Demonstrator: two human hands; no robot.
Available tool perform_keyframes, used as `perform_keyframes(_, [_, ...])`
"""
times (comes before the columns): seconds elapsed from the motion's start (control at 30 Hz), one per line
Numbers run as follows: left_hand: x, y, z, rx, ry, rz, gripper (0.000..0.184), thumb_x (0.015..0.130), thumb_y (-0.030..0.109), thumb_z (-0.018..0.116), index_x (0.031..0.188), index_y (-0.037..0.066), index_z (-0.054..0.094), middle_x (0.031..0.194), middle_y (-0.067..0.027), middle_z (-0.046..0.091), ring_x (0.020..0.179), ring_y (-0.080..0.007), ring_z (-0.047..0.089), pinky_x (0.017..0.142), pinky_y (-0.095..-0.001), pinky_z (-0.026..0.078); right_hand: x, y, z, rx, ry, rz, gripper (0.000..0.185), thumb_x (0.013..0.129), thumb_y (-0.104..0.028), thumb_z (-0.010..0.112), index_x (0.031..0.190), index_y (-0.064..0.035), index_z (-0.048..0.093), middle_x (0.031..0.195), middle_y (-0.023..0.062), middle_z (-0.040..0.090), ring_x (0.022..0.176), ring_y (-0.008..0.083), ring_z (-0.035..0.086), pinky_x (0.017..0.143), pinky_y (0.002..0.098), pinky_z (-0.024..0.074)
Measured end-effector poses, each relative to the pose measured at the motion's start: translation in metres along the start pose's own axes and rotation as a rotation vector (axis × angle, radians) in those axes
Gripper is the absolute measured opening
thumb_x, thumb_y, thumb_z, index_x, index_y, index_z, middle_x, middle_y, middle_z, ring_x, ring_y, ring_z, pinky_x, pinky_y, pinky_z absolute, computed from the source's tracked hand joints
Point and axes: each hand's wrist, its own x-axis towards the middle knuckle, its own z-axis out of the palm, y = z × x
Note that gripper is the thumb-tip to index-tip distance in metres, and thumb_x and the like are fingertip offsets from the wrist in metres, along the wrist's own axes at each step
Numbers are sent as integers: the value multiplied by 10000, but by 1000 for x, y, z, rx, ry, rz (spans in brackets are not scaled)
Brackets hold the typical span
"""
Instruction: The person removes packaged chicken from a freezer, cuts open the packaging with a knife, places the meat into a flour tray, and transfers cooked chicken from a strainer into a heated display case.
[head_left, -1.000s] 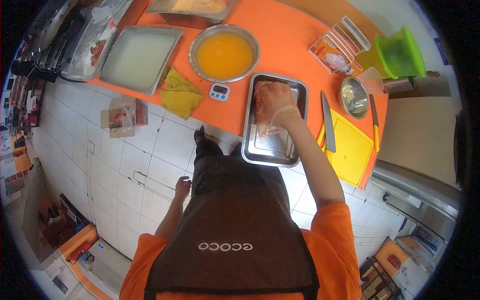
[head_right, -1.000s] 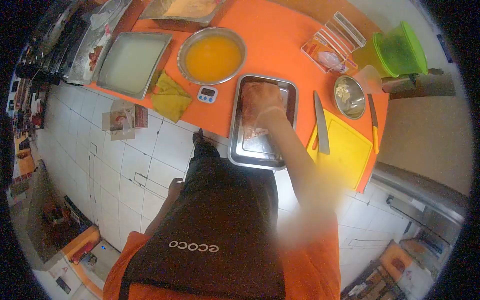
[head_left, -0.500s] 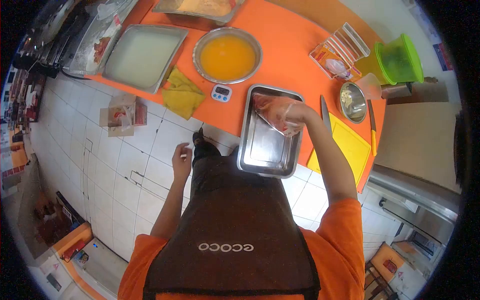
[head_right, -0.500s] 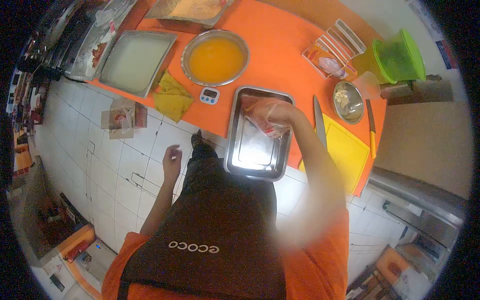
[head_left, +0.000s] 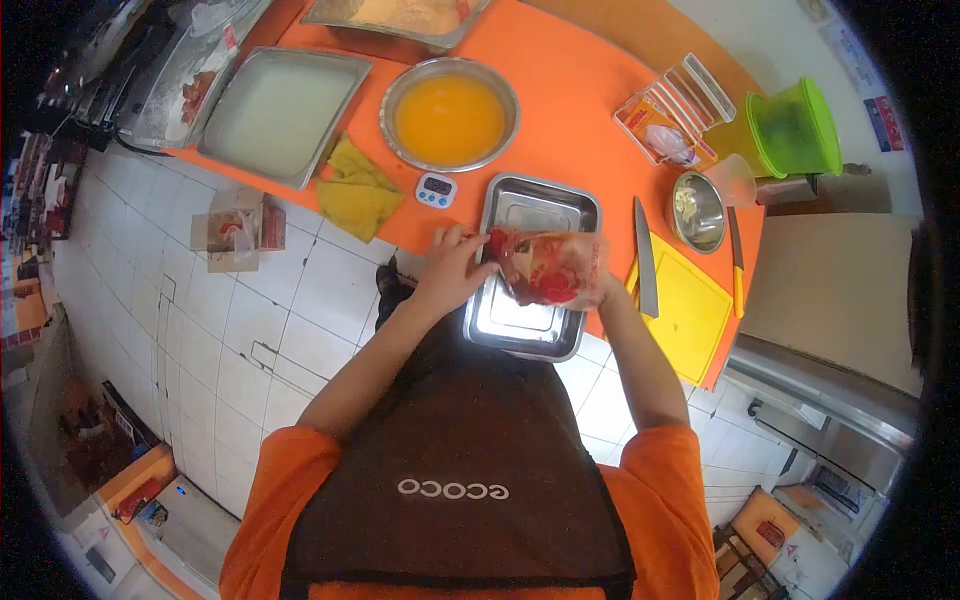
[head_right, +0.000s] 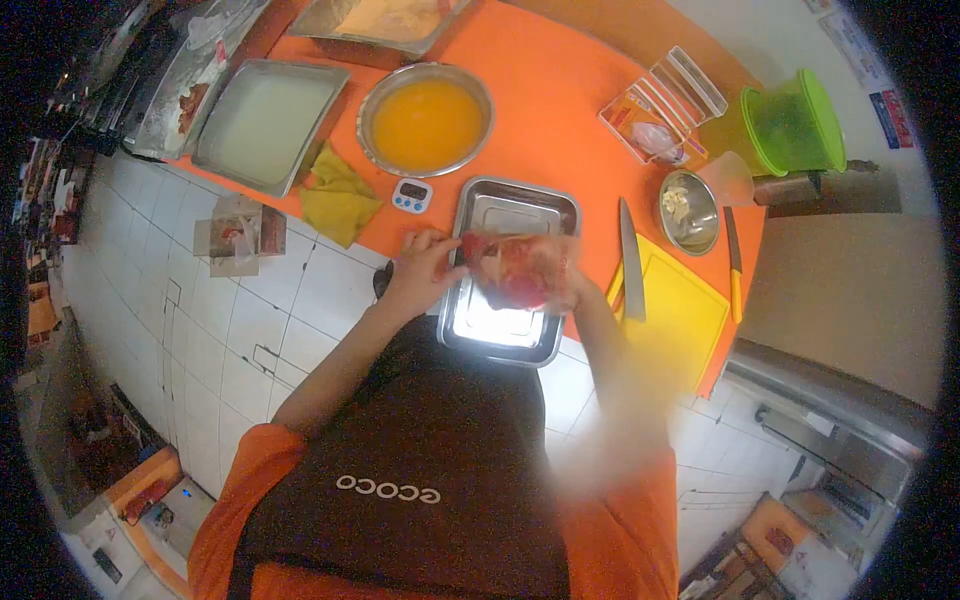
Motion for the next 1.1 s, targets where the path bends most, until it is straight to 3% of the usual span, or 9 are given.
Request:
perform_keyframes(0.23, [23,11,-3,-18,-83,9,484,759,312,779,1186,125,648,1242,-110,438,1174,-341,370,1035,-464,317,-24,5,17,441,-86,14,429,878,-125,601,1268,28,510,1201,153,604,1025,258,640,866,371,569])
perform_keyframes(0.3, [32,4,4,-4,-96,93,407,760,299,776,1113,122,679,1210,-95,459,1163,-325,378,1026,-449,312,-13,33,-17,-187,-98,-187,480,891,-184,605,1306,14,471,1238,152,580,1074,265,614,912,384,549])
perform_keyframes(0.37, [36,2,6,14,-105,134,325,761,286,772,1029,117,702,1174,-78,481,1152,-311,384,1011,-439,307,-10,47,-27,-370,-66,-261,522,903,-243,606,1335,0,443,1270,150,557,1115,272,591,951,399,529])
perform_keyframes(0.53, [43,6,8,-15,-35,159,195,764,268,768,859,107,712,1094,-39,520,1137,-288,394,975,-442,288,-24,49,-15,132,-16,-178,618,889,-364,636,1366,-39,415,1330,144,516,1178,286,551,999,433,495])
perform_keyframes(0.6, [47,11,8,21,0,152,185,769,255,763,864,103,720,1101,-45,515,1116,-286,398,976,-443,283,-29,39,-11,397,-43,-89,644,869,-379,659,1366,-46,418,1333,145,517,1183,294,548,1008,453,486])
perform_keyframes(0.67, [49,12,8,45,25,139,178,770,247,763,865,102,724,1104,-49,513,1105,-285,399,976,-443,280,-36,31,-7,496,-27,-52,651,838,-345,681,1359,-49,428,1327,146,525,1185,302,548,1013,473,479])
perform_keyframes(0.73, [50,13,8,56,41,122,174,766,245,767,860,105,723,1105,-50,512,1103,-284,399,974,-444,278,-52,30,-7,387,46,-92,651,796,-274,701,1349,-49,442,1320,145,535,1190,308,546,1013,490,474])
perform_keyframes(0.93, [49,4,17,74,59,60,206,755,299,775,828,114,720,1064,-62,503,1113,-286,402,978,-443,280,-73,14,9,259,273,-115,726,612,-62,690,1309,-47,486,1251,115,575,1166,303,557,1023,438,474])
perform_keyframes(1.1, [48,-1,24,80,128,73,189,753,279,773,798,106,714,1044,-65,505,1101,-290,412,972,-454,288,-84,13,4,286,275,-135,725,595,-67,708,1288,-59,495,1213,104,580,1152,292,559,1018,420,479])
